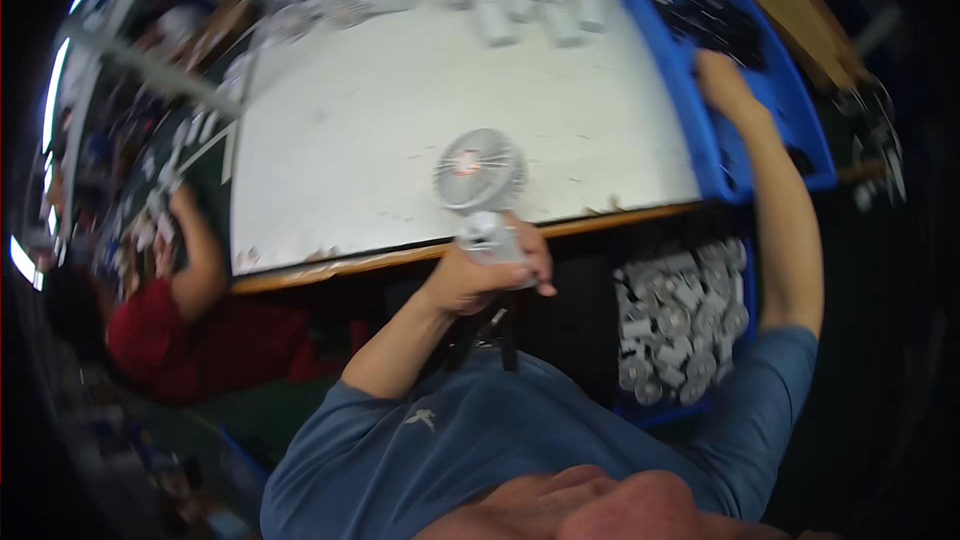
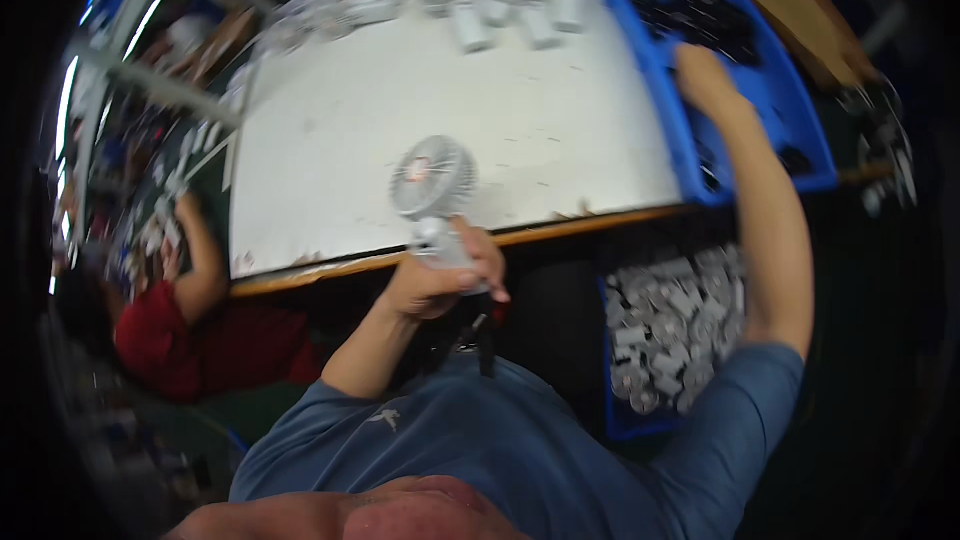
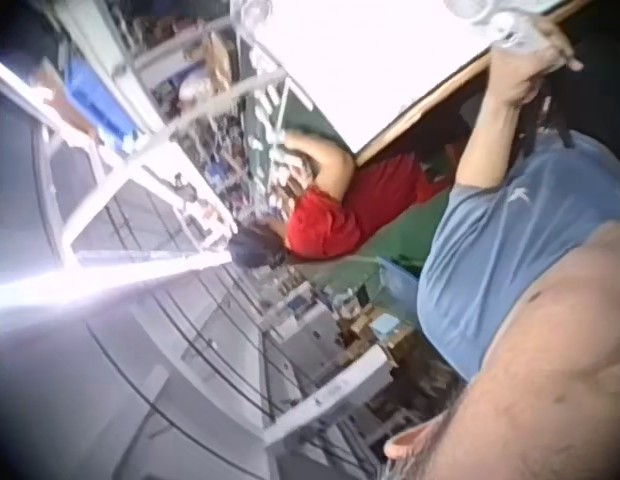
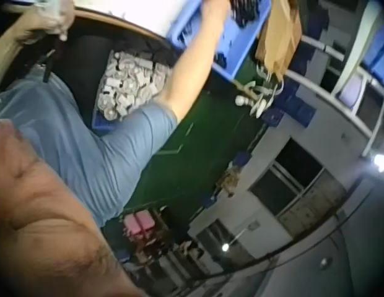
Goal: Assemble portable hand fans by fitting housings and internal components together at a factory workstation.
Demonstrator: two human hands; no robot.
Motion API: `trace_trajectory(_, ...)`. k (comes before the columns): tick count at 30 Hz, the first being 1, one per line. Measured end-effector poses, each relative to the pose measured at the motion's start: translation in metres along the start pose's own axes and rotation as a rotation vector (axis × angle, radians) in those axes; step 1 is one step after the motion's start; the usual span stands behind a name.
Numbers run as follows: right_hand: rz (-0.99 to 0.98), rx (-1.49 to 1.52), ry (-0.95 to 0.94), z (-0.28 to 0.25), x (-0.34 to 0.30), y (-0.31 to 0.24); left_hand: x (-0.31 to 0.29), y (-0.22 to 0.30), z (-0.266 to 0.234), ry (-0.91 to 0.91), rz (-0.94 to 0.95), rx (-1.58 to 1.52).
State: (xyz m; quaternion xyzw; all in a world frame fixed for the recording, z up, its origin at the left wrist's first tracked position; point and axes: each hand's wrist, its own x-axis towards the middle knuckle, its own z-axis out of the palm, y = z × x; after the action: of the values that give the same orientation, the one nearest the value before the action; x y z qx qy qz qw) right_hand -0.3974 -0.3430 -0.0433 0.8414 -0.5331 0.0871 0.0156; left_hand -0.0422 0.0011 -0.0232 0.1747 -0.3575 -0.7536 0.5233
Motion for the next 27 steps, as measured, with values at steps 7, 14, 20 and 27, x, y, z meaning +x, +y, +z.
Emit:
trace_trajectory(7, -0.283, 0.332, 0.366, -0.088, -0.121, -0.218, 0.002, -0.001, 0.012, 0.365, 0.006, 0.574)
trace_trajectory(14, 0.184, 1.529, -0.365, -0.068, -0.208, -0.294, -0.022, 0.0, 0.002, 0.383, 0.276, 0.814)
trace_trajectory(20, -0.282, 1.048, 0.13, -0.089, -0.199, -0.306, -0.031, 0.025, 0.008, 0.188, -0.337, 0.289)
trace_trajectory(27, -0.452, 0.986, 0.251, -0.091, -0.193, -0.303, -0.043, -0.006, 0.01, 0.101, -0.207, 0.069)
